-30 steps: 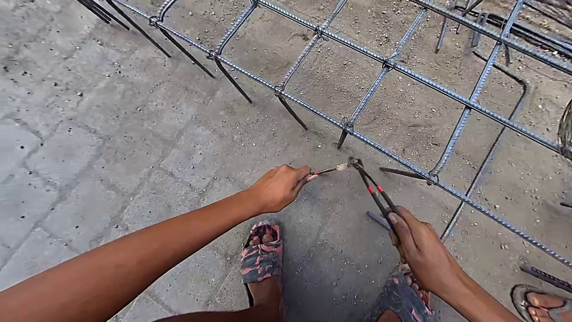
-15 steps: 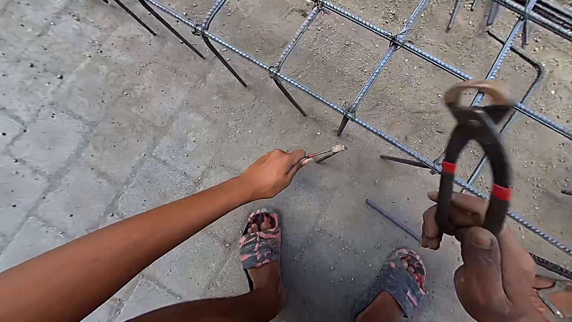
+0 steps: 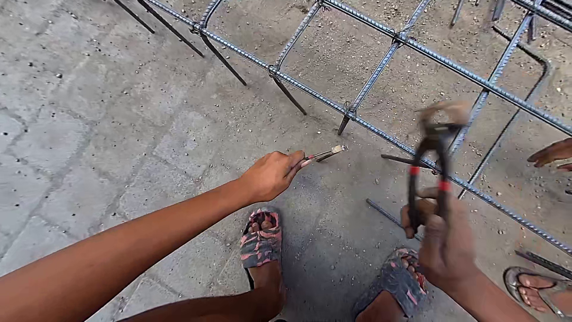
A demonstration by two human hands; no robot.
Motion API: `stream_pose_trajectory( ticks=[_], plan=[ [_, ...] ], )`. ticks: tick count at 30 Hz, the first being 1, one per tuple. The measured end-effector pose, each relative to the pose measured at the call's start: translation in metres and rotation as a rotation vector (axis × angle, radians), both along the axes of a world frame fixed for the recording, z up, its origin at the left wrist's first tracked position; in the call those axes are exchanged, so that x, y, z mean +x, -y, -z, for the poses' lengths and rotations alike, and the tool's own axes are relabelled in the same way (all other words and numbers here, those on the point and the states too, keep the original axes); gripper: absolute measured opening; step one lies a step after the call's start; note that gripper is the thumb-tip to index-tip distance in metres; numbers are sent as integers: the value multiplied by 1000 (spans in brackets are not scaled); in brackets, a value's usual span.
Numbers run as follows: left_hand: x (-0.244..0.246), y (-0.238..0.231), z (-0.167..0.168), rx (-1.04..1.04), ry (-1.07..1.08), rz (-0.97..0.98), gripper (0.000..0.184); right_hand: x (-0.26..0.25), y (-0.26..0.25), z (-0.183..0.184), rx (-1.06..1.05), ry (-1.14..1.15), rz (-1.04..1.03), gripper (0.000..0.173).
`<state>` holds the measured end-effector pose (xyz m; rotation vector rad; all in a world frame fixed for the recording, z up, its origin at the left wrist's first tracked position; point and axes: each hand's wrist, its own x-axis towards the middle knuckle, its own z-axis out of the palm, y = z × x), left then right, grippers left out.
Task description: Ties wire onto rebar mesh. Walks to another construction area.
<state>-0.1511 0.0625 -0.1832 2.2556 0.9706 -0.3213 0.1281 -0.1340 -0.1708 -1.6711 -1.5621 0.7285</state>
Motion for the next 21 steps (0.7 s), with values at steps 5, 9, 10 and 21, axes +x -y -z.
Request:
stream_pose_trajectory(
  ticks=[5, 9, 10, 21],
  plan=[
    [7, -6, -6, -24, -20, -2, 26, 7, -10, -12, -147, 186, -49, 45],
    [3, -1, -3, 8, 23, -17, 24, 4, -6, -27, 121, -57, 14, 50],
    [3, 1, -4, 1, 14, -19, 24, -1, -1, -11, 65, 5, 14, 49],
    [12, 33, -23, 114, 6, -64, 22, -3, -1, -5, 14, 42, 14, 47]
  ],
)
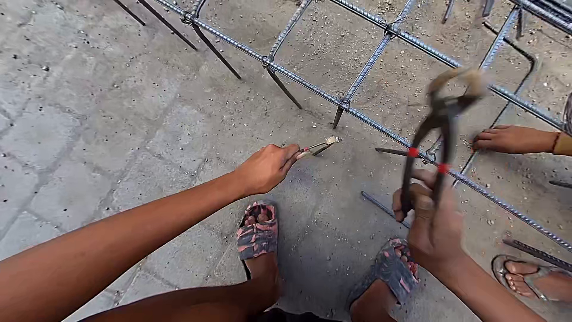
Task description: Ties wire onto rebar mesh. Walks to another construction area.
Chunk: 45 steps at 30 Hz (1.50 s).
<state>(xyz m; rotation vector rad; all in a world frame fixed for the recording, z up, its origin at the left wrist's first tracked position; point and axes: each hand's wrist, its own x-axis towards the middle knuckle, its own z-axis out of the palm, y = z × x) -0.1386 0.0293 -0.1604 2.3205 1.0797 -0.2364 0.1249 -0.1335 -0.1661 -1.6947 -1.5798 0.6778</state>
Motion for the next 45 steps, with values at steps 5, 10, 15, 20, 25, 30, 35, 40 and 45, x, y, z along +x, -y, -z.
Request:
stream_pose_trajectory(
  ticks=[5, 10, 15, 20, 25, 30, 35, 40, 45],
  plan=[
    [-10, -29, 20, -160, 8, 30, 27, 5, -8, -10, -179, 175, -35, 41],
    [30, -2, -48, -168, -244, -27, 24, 2, 0, -14, 109, -41, 19, 45],
    [-9, -18, 20, -110, 43, 24, 27, 5, -7, 4, -187, 270, -43, 44],
    [42, 5, -60, -123, -272, -60, 23, 9, -4, -18, 131, -54, 19, 43],
    [1, -12, 1, -165, -24, -17, 28, 2, -5, 12, -240, 342, -58, 42],
    [50, 5, -70, -156, -303, -91, 25, 11, -11, -33, 176, -56, 26, 40],
    [3, -8, 1, -148, -7, -30, 26, 3, -6, 20, -209, 383, -68, 44],
    [-2, -22, 15, -203, 6, -9, 28, 16, -15, -27, 164, -48, -1, 44],
    [-1, -19, 12, -256, -53, -16, 30, 2, -3, 26, -248, 300, -32, 43]
  ],
)
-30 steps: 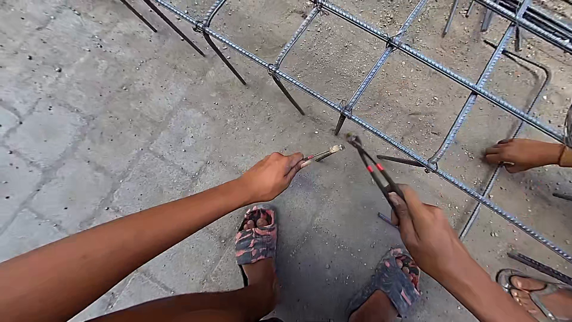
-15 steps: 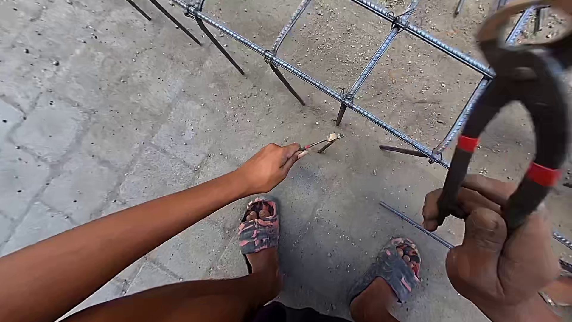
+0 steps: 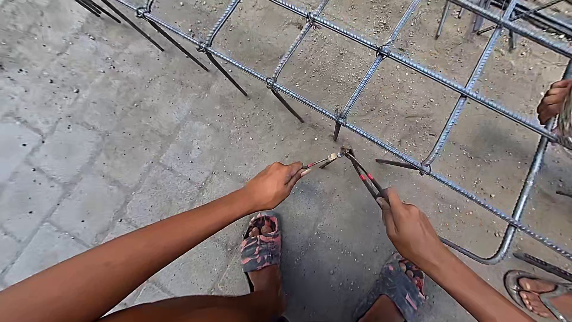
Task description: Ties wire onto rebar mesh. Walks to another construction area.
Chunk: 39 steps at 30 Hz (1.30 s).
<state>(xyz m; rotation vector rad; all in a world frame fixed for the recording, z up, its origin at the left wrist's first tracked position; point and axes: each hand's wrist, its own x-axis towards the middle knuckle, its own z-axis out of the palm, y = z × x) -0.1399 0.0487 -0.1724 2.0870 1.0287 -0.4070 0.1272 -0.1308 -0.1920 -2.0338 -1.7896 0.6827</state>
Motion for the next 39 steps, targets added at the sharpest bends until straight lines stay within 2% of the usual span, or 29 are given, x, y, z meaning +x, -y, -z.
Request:
stream_pose_trajectory(
  ticks=[1, 2, 5, 7, 8, 9, 10, 11, 12, 15, 17, 19, 21, 22, 24, 26, 28, 30, 32, 33, 35, 37, 39],
  plan=[
    [2, -2, -1, -11, -6, 3, 31, 5, -4, -7, -29, 20, 3, 45],
    [3, -5, -2, -11, -8, 7, 32, 11, -10, -19, 31, -9, 17, 46],
    [-3, 1, 5, 31, 24, 13, 29, 16, -10, -58, 302, -298, 66, 45],
    [-4, -1, 5, 43, 28, 4, 28, 8, -8, -47, 347, -343, 76, 44],
    [-4, 2, 5, 36, 18, 5, 28, 2, -3, -33, 249, -257, 67, 43],
    [-3, 2, 4, 26, 1, 9, 28, -3, -2, -23, 61, -135, 39, 40],
    [-1, 2, 1, 11, -12, 15, 28, -4, -8, -24, -208, -72, 13, 40],
    [2, 1, -1, 1, -22, 21, 29, -4, -13, -24, -298, -33, 1, 41],
    [4, 0, -2, -3, -33, 25, 30, 0, -16, -28, -260, -29, 4, 42],
    [2, 7, 4, 27, -15, 29, 28, 9, -9, -56, 164, -222, 36, 42],
    [1, 4, 6, 54, 6, 27, 26, 10, -10, -59, 337, -309, 50, 44],
    [-3, 7, 7, 52, 12, 32, 27, 4, -1, -31, 251, -142, 39, 45],
    [-1, 6, 3, 30, 0, 44, 29, 0, -3, -17, -88, 75, -9, 42],
    [1, 6, 0, 17, -7, 50, 30, 2, -7, -18, -153, 116, -21, 44],
    [3, 3, 1, 17, -11, 40, 32, 13, -13, -30, -6, 57, 2, 47],
    [-1, 9, 7, 52, 15, 46, 29, 20, -6, -54, 190, -169, 50, 45],
    [0, 3, 6, 81, 29, 39, 28, 19, -8, -57, 345, -329, 74, 44],
    [0, 4, 5, 64, 0, 30, 29, 11, 0, -31, 260, -218, 54, 44],
    [1, 1, 3, 54, -17, 26, 29, 5, -2, -15, -39, 9, -4, 42],
    [4, 0, 2, 49, -24, 21, 29, 6, -5, -15, -84, 58, -17, 44],
    [6, -6, 0, 56, -27, 8, 29, 15, -11, -29, 46, 2, -2, 45],
    [3, 2, 2, 72, -4, 15, 26, 20, -6, -55, 195, -196, 32, 44],
    [3, -3, 3, 96, 9, 20, 25, 18, -9, -56, 306, -302, 56, 44]
  ],
)
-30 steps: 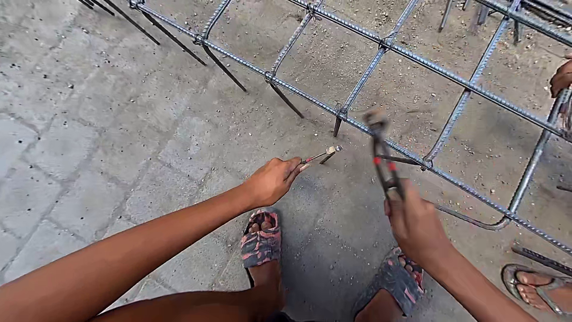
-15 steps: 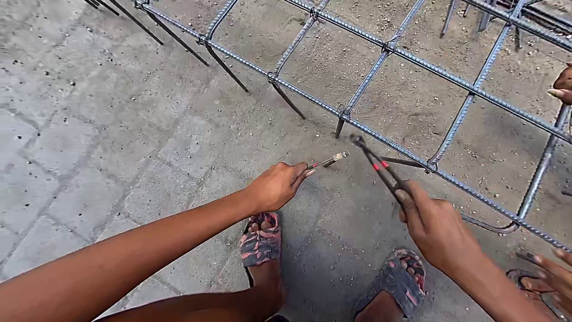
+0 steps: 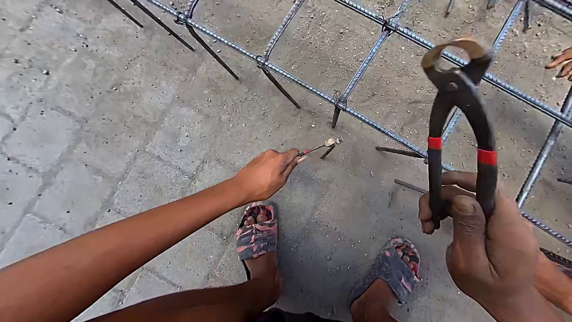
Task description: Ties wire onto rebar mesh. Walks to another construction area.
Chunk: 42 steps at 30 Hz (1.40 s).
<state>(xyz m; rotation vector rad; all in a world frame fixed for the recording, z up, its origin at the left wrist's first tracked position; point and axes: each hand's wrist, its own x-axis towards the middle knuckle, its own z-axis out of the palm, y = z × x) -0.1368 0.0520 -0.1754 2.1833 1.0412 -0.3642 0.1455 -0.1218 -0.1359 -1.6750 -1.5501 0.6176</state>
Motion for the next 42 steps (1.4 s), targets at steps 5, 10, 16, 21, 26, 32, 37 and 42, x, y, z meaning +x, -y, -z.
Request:
stream_pose_trajectory(
  ticks=[5, 10, 16, 21, 26, 32, 37, 42],
  plan=[
    [3, 4, 0, -21, -29, 9, 26, -13, 4, 41, -440, 405, -92, 42],
    [2, 1, 5, -42, -4, 4, 28, 0, 7, 5, -21, 129, -13, 44],
    [1, 2, 2, -43, -1, -19, 29, -6, 7, 56, -528, 309, -55, 46],
    [16, 22, -25, 19, -77, -40, 20, -4, 7, 13, -13, 25, -6, 49],
    [4, 15, -4, 56, 4, 10, 23, -13, 11, 58, -274, 430, -48, 44],
    [6, 9, -1, -17, -13, -10, 24, 3, 7, 9, 24, 76, 12, 44],
    [8, -2, 0, -50, -27, -36, 27, -12, 17, 51, -489, 468, -144, 41],
    [5, -1, 3, -35, -46, -13, 26, 2, 19, -2, -120, 127, -62, 46]
  ],
)
